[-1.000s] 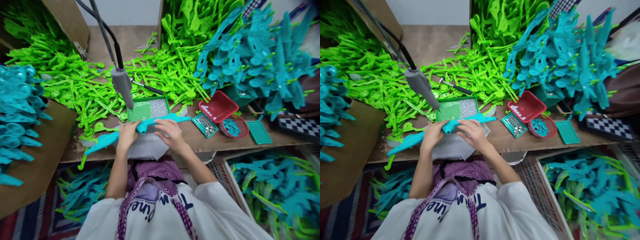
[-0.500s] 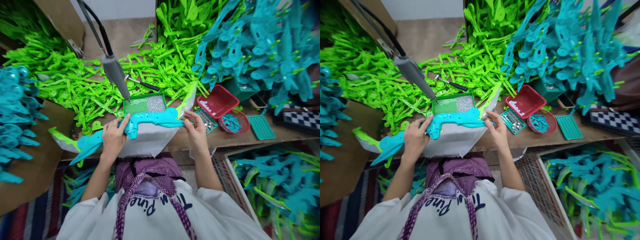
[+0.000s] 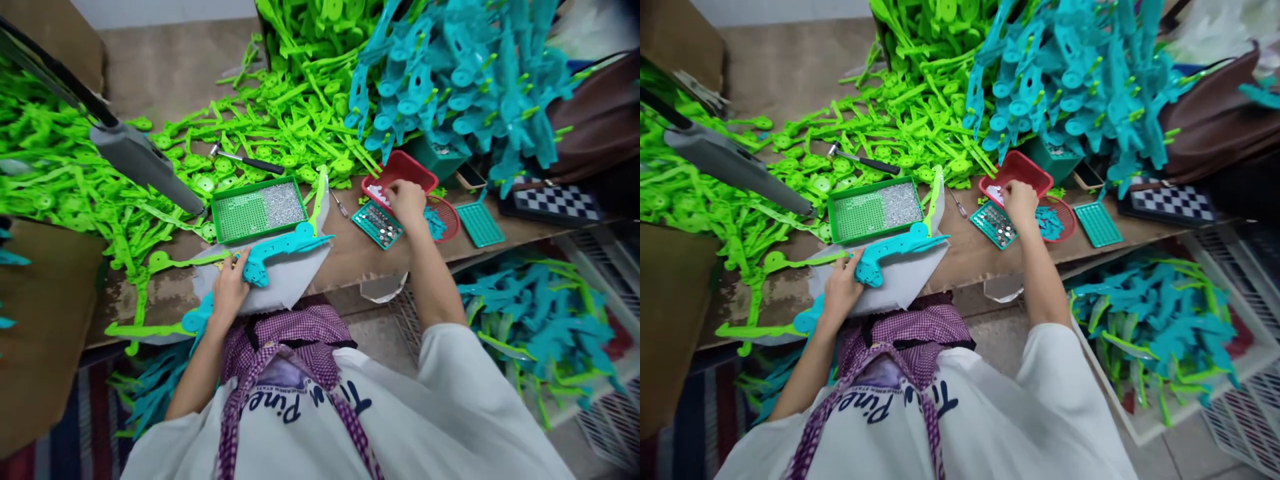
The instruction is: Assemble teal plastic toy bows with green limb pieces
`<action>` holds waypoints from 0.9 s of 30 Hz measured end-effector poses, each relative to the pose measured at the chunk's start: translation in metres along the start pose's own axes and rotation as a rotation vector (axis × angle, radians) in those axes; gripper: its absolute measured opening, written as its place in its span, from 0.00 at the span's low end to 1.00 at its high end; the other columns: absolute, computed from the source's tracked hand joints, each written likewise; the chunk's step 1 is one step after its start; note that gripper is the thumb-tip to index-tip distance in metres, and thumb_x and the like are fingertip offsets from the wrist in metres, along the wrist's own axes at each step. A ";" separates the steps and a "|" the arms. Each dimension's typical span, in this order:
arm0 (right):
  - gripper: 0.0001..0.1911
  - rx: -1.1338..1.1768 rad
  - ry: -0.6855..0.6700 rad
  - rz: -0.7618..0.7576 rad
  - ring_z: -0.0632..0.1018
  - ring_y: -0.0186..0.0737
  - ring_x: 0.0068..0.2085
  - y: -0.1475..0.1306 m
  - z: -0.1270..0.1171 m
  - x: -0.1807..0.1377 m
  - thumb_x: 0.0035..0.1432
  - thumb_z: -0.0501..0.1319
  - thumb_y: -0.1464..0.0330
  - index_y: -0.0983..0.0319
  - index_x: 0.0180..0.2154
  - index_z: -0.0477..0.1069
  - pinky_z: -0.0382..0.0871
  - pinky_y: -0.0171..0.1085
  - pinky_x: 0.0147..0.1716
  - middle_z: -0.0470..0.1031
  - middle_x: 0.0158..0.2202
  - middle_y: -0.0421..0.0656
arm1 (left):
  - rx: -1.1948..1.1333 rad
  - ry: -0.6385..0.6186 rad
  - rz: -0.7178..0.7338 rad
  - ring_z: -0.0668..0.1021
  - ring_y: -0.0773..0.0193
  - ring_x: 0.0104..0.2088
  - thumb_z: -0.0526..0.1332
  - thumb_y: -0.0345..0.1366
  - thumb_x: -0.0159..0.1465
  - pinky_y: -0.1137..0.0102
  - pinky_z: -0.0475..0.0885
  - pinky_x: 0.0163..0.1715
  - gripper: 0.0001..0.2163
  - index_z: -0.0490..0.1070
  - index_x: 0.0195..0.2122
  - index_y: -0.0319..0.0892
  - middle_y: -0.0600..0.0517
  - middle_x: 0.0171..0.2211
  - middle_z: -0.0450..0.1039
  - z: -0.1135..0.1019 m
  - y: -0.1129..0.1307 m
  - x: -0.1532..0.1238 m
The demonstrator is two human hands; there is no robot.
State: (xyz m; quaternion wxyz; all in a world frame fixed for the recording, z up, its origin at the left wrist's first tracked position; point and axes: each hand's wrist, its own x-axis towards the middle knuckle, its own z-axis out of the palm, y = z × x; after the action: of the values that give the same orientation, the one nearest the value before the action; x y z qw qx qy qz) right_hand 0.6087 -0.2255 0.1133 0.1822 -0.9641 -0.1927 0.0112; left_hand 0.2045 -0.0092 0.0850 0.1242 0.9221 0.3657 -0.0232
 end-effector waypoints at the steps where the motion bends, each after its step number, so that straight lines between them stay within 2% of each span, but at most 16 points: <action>1: 0.14 -0.091 -0.086 0.043 0.78 0.59 0.53 -0.002 0.003 0.016 0.63 0.61 0.64 0.65 0.44 0.79 0.69 0.54 0.54 0.80 0.48 0.58 | 0.011 -0.007 0.000 0.79 0.50 0.46 0.60 0.24 0.61 0.63 0.76 0.41 0.36 0.58 0.71 0.51 0.41 0.54 0.68 0.000 0.002 0.000; 3: 0.19 -0.223 -0.208 0.108 0.77 0.63 0.55 -0.007 0.013 0.039 0.60 0.65 0.60 0.67 0.47 0.78 0.70 0.55 0.53 0.78 0.51 0.62 | 0.035 -0.021 0.004 0.79 0.50 0.45 0.59 0.23 0.61 0.62 0.76 0.42 0.37 0.58 0.71 0.51 0.41 0.55 0.68 0.000 0.005 0.000; 6: 0.25 -0.301 -0.234 0.121 0.78 0.64 0.55 -0.009 0.027 0.053 0.58 0.68 0.59 0.70 0.51 0.76 0.72 0.54 0.52 0.75 0.54 0.65 | 0.065 -0.038 0.013 0.79 0.50 0.44 0.58 0.21 0.60 0.61 0.76 0.43 0.38 0.57 0.72 0.51 0.41 0.55 0.68 0.002 0.006 0.001; 11: 0.15 -0.265 -0.244 0.050 0.78 0.62 0.54 0.002 0.027 0.054 0.61 0.62 0.67 0.69 0.46 0.77 0.70 0.55 0.53 0.77 0.50 0.63 | 0.096 -0.055 0.036 0.79 0.50 0.44 0.57 0.21 0.59 0.61 0.76 0.44 0.39 0.56 0.72 0.52 0.41 0.55 0.68 0.004 0.006 0.002; 13: 0.12 -0.195 -0.198 0.031 0.78 0.60 0.52 0.005 0.022 0.052 0.61 0.60 0.67 0.67 0.43 0.77 0.69 0.53 0.53 0.79 0.46 0.61 | 0.103 -0.069 0.040 0.79 0.50 0.44 0.57 0.21 0.59 0.61 0.76 0.44 0.39 0.55 0.72 0.52 0.41 0.56 0.68 0.004 0.006 0.003; 16: 0.07 -0.072 -0.053 0.015 0.79 0.55 0.46 0.005 0.016 0.046 0.59 0.60 0.68 0.64 0.36 0.76 0.69 0.50 0.54 0.80 0.39 0.56 | 0.117 -0.080 0.045 0.79 0.49 0.44 0.56 0.22 0.60 0.60 0.76 0.44 0.39 0.54 0.73 0.51 0.41 0.56 0.67 0.003 0.007 0.004; 19: 0.03 0.041 0.023 0.051 0.80 0.51 0.39 0.006 0.018 0.037 0.54 0.61 0.71 0.63 0.30 0.74 0.72 0.48 0.49 0.80 0.32 0.52 | 0.130 -0.078 0.038 0.79 0.50 0.44 0.56 0.22 0.61 0.60 0.76 0.45 0.39 0.54 0.73 0.51 0.41 0.55 0.68 0.002 0.009 0.003; 23: 0.11 0.323 0.061 0.045 0.80 0.45 0.31 0.017 0.022 0.032 0.54 0.59 0.73 0.66 0.39 0.75 0.74 0.43 0.34 0.80 0.31 0.50 | 0.136 -0.081 0.041 0.79 0.50 0.44 0.55 0.22 0.61 0.60 0.76 0.45 0.38 0.54 0.73 0.52 0.41 0.55 0.67 0.001 0.011 0.002; 25: 0.14 0.353 0.095 0.025 0.79 0.45 0.31 0.017 0.017 0.024 0.53 0.58 0.73 0.67 0.41 0.75 0.73 0.42 0.32 0.80 0.32 0.50 | 0.131 -0.078 0.034 0.79 0.50 0.44 0.55 0.22 0.62 0.60 0.75 0.46 0.38 0.54 0.73 0.53 0.41 0.56 0.67 0.001 0.012 0.002; 27: 0.15 0.371 0.125 -0.039 0.79 0.44 0.32 0.003 0.010 0.005 0.55 0.55 0.72 0.66 0.42 0.76 0.73 0.42 0.33 0.80 0.33 0.50 | 0.125 -0.081 0.030 0.79 0.51 0.44 0.55 0.22 0.62 0.60 0.75 0.46 0.38 0.54 0.73 0.53 0.41 0.56 0.67 0.001 0.012 0.002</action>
State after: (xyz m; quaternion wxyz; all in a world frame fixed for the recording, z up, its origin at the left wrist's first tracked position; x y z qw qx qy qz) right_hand 0.6135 -0.2225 0.1028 0.3686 -0.9089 -0.1945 -0.0172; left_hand 0.2147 -0.0165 0.0859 0.0811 0.9318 0.3443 -0.0813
